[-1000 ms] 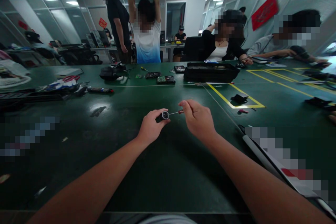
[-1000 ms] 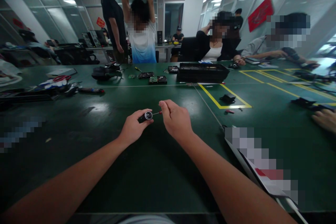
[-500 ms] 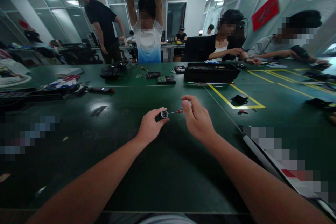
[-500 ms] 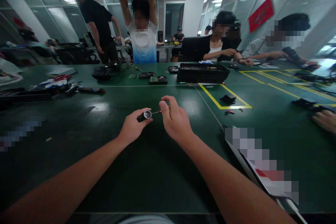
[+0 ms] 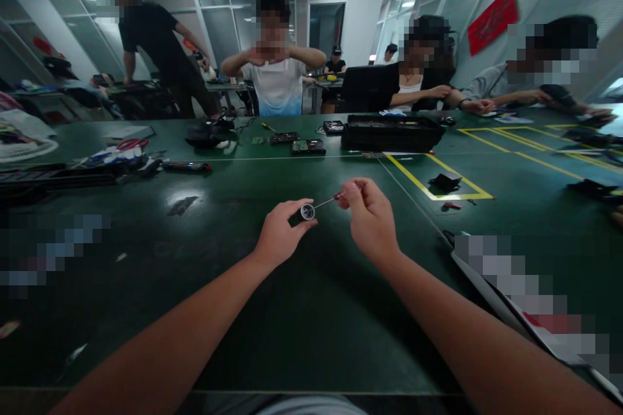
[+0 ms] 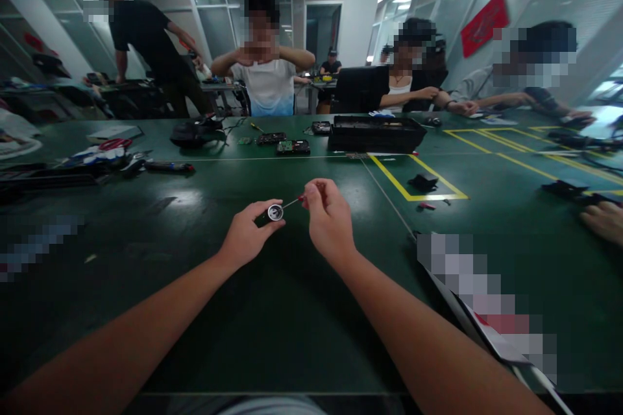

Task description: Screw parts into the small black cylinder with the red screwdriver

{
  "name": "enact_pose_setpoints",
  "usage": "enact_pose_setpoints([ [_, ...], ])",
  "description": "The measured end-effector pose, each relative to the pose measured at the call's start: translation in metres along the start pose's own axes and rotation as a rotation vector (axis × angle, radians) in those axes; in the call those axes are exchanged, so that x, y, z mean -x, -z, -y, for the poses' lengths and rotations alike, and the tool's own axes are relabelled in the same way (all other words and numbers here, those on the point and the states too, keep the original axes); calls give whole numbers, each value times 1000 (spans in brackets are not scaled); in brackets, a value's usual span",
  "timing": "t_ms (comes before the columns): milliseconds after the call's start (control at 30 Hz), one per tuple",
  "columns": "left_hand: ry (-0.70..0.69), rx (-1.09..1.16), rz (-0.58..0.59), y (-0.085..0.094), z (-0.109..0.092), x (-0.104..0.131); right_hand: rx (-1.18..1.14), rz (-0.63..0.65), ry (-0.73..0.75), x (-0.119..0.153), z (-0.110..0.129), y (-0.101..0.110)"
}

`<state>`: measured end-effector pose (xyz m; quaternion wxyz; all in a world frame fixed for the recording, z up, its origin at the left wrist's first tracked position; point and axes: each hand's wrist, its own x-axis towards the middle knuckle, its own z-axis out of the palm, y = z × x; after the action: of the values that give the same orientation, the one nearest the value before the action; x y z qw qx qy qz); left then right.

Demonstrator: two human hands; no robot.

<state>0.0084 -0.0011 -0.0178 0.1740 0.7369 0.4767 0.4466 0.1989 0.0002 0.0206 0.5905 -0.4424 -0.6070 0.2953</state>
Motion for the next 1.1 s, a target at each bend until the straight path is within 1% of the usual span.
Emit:
enact_pose_setpoints([
  [67, -79, -39, -9, 2, -4, -1, -165, -71, -150, -5, -7, 0],
  [100, -92, -61, -13, 3, -6, -2, -233, -89, -208, -7, -10, 1],
  [133, -79, -81, -14, 4, -6, -3, -270, -128, -237, -9, -13, 1],
  [167, -49, -95, -10, 4, -6, -3, -271, -158, -236, -10, -15, 2],
  [267, 32, -109, 20, 4, -3, -4, -171, -170, -139, -9, -15, 1],
  [333, 34, -111, 28, 3, -3, -3, -70, -132, -66, -5, -11, 0],
  [400, 26, -116, 36, 2, -4, -3, 7, -95, -24, -1, -6, -1],
  [600, 43, -102, 36, 1, -9, -2, 137, -70, 89, 4, -1, 0],
  [700, 51, -97, 25, 1, -8, -1, 167, -55, 110, 4, -1, 1],
  [900, 51, -94, 30, 0, -5, -1, 191, -20, 97, 5, 2, 3],
  [1100, 53, -105, 33, -1, -3, 0, 364, -40, 111, 3, 7, 6],
])
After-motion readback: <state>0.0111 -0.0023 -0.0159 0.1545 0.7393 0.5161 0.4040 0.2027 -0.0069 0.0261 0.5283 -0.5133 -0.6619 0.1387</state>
